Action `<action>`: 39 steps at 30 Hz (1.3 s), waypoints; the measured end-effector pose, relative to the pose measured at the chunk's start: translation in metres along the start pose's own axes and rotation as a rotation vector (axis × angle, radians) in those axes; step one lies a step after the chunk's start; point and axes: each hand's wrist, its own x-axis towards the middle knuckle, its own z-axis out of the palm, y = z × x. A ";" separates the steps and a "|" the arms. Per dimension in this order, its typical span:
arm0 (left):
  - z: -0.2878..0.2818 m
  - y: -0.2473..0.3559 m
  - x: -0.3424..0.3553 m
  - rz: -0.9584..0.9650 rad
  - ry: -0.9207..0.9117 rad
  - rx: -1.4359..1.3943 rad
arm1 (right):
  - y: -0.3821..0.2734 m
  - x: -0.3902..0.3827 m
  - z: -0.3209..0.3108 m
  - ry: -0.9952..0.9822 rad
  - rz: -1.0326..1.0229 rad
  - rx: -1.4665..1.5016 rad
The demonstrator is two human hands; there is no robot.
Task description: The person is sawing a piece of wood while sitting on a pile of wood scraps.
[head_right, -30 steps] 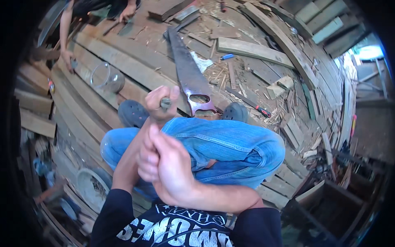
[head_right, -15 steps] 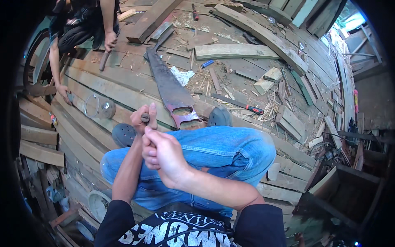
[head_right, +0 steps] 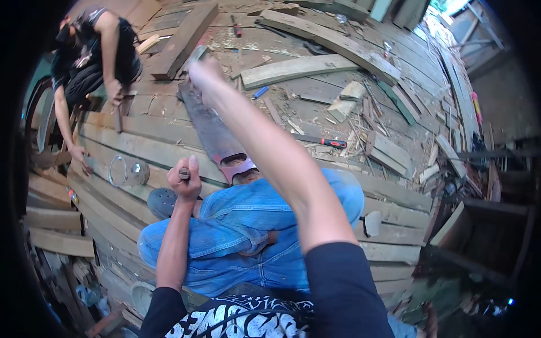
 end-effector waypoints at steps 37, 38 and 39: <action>0.027 -0.055 0.089 -0.736 -0.173 -0.221 | 0.105 0.226 -0.178 0.242 -0.094 -1.069; 0.024 -0.053 0.089 -0.706 -0.177 -0.204 | 0.104 0.224 -0.173 0.255 -0.114 -1.077; 0.022 -0.049 0.089 -0.688 -0.170 -0.211 | 0.097 0.223 -0.174 0.220 -0.127 -1.090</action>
